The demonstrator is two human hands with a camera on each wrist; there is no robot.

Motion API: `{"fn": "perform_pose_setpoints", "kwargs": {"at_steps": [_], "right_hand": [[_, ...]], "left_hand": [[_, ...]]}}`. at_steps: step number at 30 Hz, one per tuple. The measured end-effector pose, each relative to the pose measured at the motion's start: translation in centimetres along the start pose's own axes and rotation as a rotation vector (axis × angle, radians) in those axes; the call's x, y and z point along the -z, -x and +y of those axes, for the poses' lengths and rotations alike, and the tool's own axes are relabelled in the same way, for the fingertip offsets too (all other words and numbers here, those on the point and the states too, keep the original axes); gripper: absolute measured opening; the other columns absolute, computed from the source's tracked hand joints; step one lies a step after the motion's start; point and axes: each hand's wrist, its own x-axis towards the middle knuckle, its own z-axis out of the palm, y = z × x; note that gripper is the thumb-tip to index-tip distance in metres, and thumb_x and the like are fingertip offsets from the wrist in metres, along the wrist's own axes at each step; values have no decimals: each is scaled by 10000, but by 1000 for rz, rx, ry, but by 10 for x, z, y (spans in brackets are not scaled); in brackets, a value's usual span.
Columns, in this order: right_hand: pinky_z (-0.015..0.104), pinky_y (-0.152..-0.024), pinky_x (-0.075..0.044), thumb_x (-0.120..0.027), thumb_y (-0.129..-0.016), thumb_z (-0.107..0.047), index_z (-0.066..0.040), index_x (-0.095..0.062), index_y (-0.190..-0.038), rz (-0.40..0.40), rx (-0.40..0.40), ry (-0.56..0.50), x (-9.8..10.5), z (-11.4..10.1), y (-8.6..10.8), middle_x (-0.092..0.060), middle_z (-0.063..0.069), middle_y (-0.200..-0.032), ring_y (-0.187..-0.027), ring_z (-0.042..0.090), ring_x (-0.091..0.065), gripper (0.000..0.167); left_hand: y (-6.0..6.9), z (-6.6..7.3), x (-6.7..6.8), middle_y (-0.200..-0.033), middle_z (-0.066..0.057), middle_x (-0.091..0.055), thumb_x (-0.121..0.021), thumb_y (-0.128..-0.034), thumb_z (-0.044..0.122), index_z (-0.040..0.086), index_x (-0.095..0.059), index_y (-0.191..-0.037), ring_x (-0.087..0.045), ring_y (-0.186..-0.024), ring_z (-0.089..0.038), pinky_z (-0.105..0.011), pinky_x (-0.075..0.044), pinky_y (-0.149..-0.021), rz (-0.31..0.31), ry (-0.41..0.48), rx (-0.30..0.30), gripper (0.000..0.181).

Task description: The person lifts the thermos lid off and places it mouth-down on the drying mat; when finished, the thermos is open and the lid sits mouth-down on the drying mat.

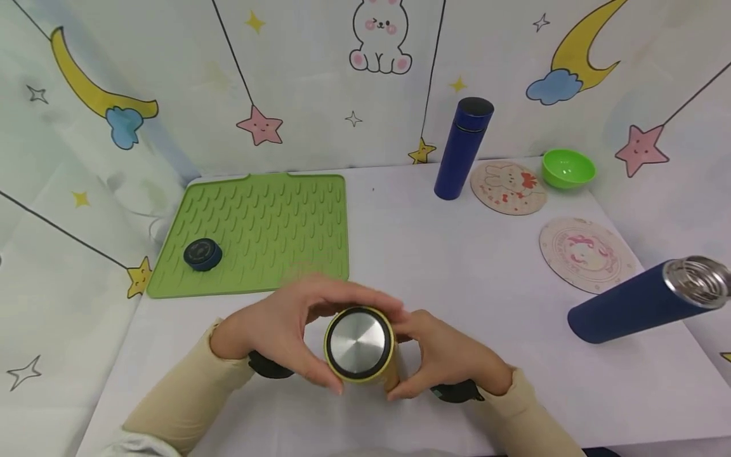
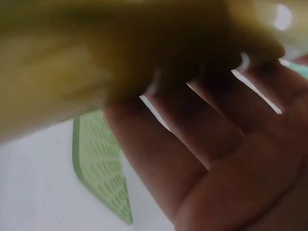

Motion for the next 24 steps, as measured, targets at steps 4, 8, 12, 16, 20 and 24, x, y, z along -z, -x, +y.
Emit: {"fn": "perform_pose_setpoints", "kwargs": {"at_steps": [4, 8, 12, 16, 20, 24], "right_hand": [[249, -933, -573, -962, -743, -284, -173, -600, -1322, -103, 38, -32, -2, -2, -4, -724, -38, -1176, -1052, 41, -667, 693], [246, -871, -589, -962, -738, -290, -200, -636, -1262, -77, 52, 5, -3, -1, -6, -750, -64, -1104, -976, 39, -688, 624], [253, -887, -579, -984, -703, -292, -188, -642, -1271, 54, 17, 86, -4, -1, -5, -753, -59, -1130, -1006, 54, -689, 671], [269, -879, -590, -984, -690, -193, -212, -669, -1239, 191, -57, 109, -7, -1, -7, -749, -60, -1142, -1024, 66, -687, 633], [274, -873, -622, -969, -677, -86, -220, -688, -1222, 321, -133, 128, -14, -1, -12, -749, -56, -1156, -1054, 44, -689, 628], [304, -910, -635, -963, -681, -67, -177, -683, -1250, 412, -159, 173, -19, -2, -17, -747, -24, -1197, -1120, 64, -694, 644]], "left_hand": [[-2, 3, 0, -1484, -214, -593, -954, -715, 59, -80, -506, -1459, -570, -1412, -166, -365, -462, -1200, -190, 52, -3, 880], [-2, 0, -3, -1426, -223, -630, -954, -704, 43, -82, -532, -1424, -614, -1356, -176, -377, -485, -1179, -149, 58, -25, 844], [0, -5, -7, -1369, -223, -666, -957, -684, 32, -68, -567, -1377, -653, -1306, -201, -385, -539, -1117, 20, -27, -64, 802], [2, -11, -11, -1331, -206, -691, -948, -665, 2, -31, -594, -1358, -678, -1261, -208, -388, -580, -1049, 235, -90, -52, 779], [1, -18, -16, -1315, -194, -696, -933, -665, -27, 1, -604, -1355, -687, -1219, -206, -385, -595, -1005, 431, -122, -31, 765], [-1, -22, -21, -1312, -196, -691, -935, -663, -34, -4, -596, -1368, -685, -1195, -236, -381, -599, -987, 556, -151, -39, 783]]}}
